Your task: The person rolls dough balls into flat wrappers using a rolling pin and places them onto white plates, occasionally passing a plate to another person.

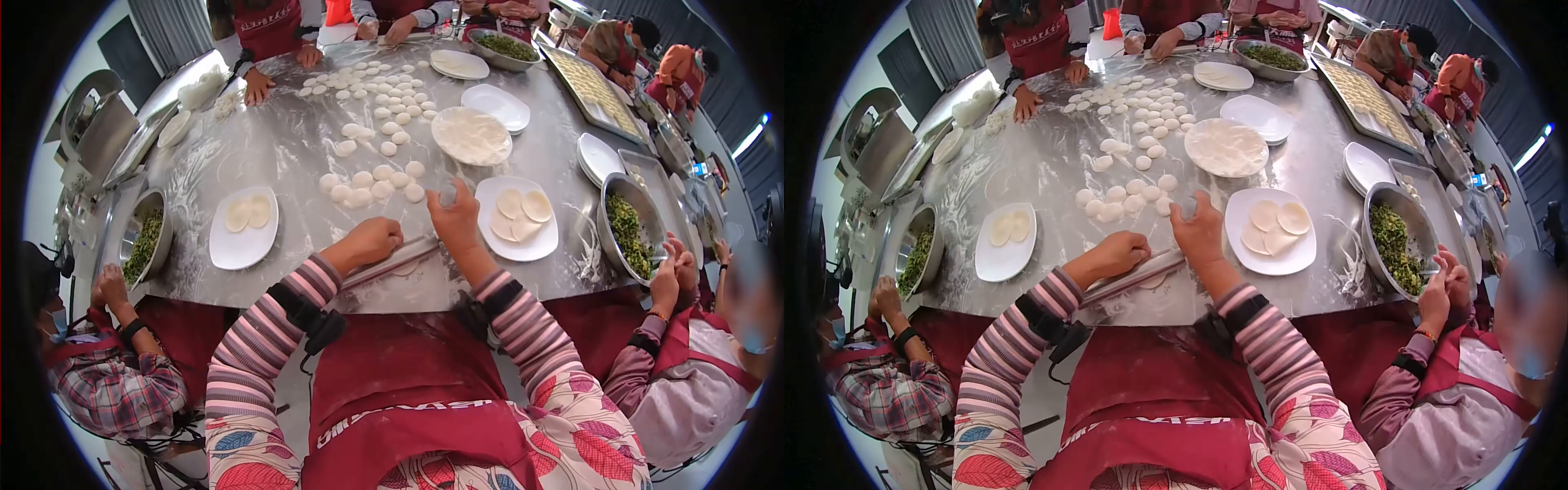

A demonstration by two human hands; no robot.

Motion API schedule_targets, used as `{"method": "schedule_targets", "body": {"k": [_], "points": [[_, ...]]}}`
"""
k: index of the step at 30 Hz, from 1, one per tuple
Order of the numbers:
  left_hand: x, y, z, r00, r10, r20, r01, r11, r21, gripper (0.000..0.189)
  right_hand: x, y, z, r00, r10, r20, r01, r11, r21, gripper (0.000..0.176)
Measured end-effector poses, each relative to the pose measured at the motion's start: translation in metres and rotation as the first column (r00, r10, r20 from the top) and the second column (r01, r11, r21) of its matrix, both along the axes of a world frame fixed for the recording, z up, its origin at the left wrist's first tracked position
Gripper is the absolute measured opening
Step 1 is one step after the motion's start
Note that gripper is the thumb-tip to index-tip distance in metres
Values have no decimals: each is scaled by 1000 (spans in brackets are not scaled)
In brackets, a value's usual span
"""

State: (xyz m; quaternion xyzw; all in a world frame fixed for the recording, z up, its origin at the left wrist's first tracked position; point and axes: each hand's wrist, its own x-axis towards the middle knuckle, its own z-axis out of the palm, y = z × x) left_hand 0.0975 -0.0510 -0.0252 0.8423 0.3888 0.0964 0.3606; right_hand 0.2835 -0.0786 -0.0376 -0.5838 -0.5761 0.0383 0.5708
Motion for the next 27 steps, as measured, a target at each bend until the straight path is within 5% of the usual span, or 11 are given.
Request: {"method": "schedule_targets", "body": {"k": [5, 7, 8, 10, 16, 17, 19, 20, 22, 25, 27], "points": [[-13, -11, 5, 998, 63, -13, -64, 995, -71, 16, 20, -67, -14, 1000, 14, 17, -12, 992, -128, 29], [-16, -16, 1, 993, 105, 47, -69, 870, -487, 14, 18, -81, -12, 992, 70, -107, -83, 989, -123, 29], [-14, -18, 1, 995, 93, 36, -63, 865, -497, 14, 15, -66, -10, 991, 43, -129, -63, 986, -157, 30], [-3, -12, 14, 997, 27, -77, -29, 999, -26, 14, 7, -20, -8, 999, -13, -29, 12, 999, -47, 34], [-8, -7, 1, 993, -104, -54, 106, 994, 28, 18, 11, -47, -4, 999, -42, 23, 43, 998, -42, 27], [-12, -9, 8, 995, -90, -50, 91, 995, 28, 18, 17, -70, -8, 994, 56, -90, -68, 989, -133, 26], [-16, -16, 20, 989, 146, -15, -139, 905, -402, 19, 14, -82, -5, 991, 59, -120, -76, 987, -143, 26], [-17, -15, 18, 990, 137, -26, -136, 903, -407, 19, 12, -73, -2, 997, 21, -77, -31, 991, -134, 26], [-13, -9, 11, 999, -27, -32, 23, 991, -129, 18, 3, -40, 9, 997, -63, 38, 62, 998, 18, 27], [3, -2, 0, 999, 51, -19, -49, 996, 80, 17, 0, -2, 6, 997, -51, 57, 52, 999, -12, 33], [-1, -3, 4, 999, 3, -45, 0, 998, 63, 17, -1, -8, 8, 999, -4, -39, 3, 1000, -11, 33]]}}
